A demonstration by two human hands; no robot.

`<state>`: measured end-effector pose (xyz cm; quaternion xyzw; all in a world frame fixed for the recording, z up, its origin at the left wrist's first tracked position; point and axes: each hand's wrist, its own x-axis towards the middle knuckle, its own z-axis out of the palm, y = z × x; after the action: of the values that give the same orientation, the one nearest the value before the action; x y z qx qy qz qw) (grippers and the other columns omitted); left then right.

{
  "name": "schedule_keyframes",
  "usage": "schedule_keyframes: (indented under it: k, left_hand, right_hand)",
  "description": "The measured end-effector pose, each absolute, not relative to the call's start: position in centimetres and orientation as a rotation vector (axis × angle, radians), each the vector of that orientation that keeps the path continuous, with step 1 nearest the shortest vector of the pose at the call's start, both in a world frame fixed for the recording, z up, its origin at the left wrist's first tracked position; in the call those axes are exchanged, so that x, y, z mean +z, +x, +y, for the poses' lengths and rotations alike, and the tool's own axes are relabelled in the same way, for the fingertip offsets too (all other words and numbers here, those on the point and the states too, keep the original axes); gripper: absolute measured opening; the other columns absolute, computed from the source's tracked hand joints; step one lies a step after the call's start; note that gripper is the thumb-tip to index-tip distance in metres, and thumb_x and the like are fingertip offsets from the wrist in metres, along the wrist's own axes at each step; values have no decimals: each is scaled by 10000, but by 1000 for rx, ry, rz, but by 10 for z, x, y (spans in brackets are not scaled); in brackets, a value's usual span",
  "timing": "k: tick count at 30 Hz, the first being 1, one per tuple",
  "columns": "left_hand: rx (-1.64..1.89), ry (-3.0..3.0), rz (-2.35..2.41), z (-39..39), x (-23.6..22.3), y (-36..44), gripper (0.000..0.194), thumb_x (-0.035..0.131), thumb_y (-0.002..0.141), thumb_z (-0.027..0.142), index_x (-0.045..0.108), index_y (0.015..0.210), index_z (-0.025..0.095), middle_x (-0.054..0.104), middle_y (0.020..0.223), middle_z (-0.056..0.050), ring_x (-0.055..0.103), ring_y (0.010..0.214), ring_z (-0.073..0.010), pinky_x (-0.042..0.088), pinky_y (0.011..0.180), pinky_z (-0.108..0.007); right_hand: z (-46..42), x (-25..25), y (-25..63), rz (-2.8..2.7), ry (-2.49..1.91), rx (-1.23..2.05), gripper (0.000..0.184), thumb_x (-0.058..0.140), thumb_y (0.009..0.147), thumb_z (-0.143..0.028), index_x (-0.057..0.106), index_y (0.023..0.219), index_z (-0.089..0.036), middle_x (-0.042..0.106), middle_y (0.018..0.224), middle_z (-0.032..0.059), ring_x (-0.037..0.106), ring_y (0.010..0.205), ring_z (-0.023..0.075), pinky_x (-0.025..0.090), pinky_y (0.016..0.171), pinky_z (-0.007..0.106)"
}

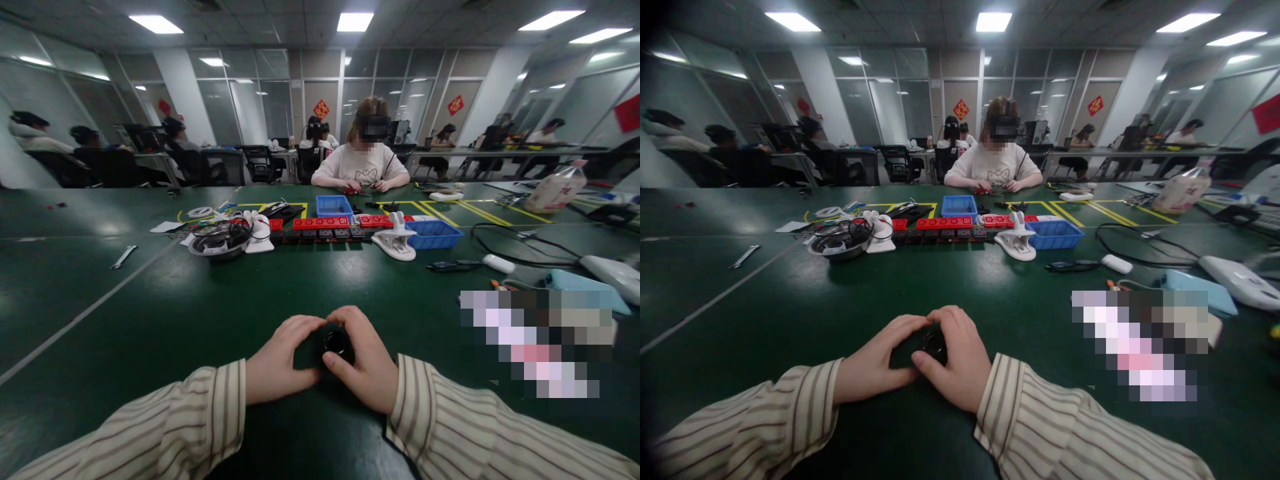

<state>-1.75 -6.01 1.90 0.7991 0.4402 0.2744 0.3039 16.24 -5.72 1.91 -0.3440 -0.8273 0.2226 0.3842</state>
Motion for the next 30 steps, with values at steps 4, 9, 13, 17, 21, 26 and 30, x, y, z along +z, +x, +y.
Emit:
schedule_keyframes:
  k: [4, 9, 13, 17, 21, 26, 30]
  left_hand:
    - [574, 2306, 1309, -63, 15, -5, 572, 737, 527, 354, 542, 1039, 188, 529, 1061, -76, 450, 1017, -278, 186, 999, -511]
    - [566, 2329, 1269, -56, 16, -3, 305, 677, 568, 202, 598, 862, 183, 506, 982, -54, 456, 949, -242, 346, 903, -411]
    - [532, 2369, 1170, -52, 13, -10, 327, 674, 578, 214, 610, 898, 200, 480, 1051, -58, 424, 1009, -259, 340, 916, -413]
    - [534, 2436, 1170, -50, 7, -13, 373, 680, 607, 287, 592, 958, 197, 489, 1052, -74, 434, 1001, -264, 331, 922, -435]
    - [526, 2435, 1169, -52, 6, -13, 439, 667, 642, 357, 546, 1034, 197, 509, 1075, -76, 442, 1018, -261, 295, 958, -465]
    - [530, 2435, 1267, -59, 10, -8, 616, 671, 602, 469, 470, 1119, 200, 496, 1131, -76, 442, 1063, -261, 178, 1020, -520]
    - [541, 2406, 1367, -64, 14, -3, 411, 674, 599, 353, 536, 951, 193, 526, 1011, -48, 471, 999, -237, 187, 1020, -504]
  right_hand:
    - [-62, 22, 158, -2201, -992, 500, 289, 543, 753, -401, 492, 908, -163, 481, 896, 65, 442, 837, 201, 385, 762, 364]
    - [-60, 23, 158, -2250, -883, 534, 158, 542, 726, -221, 515, 877, -179, 526, 911, 50, 464, 871, 186, 372, 782, 345]
    - [-57, 25, 162, -2295, -538, 608, 195, 419, 657, -90, 524, 779, -201, 600, 849, 10, 528, 876, 148, 319, 909, 361]
    - [-59, 28, 165, -2352, -449, 594, 236, 387, 618, -97, 535, 761, -212, 632, 848, -11, 522, 992, 153, 128, 1042, 414]
    - [-62, 29, 163, -2278, -624, 499, 284, 482, 720, -264, 515, 993, -197, 573, 1029, 49, 463, 1033, 199, 209, 995, 433]
    - [-64, 23, 158, -2144, -1008, 431, 448, 585, 685, -496, 496, 963, -156, 520, 922, 70, 456, 849, 212, 354, 773, 377]
    - [-65, 23, 156, -2208, -1080, 412, 344, 602, 693, -445, 509, 873, -167, 508, 858, 44, 438, 803, 196, 345, 740, 364]
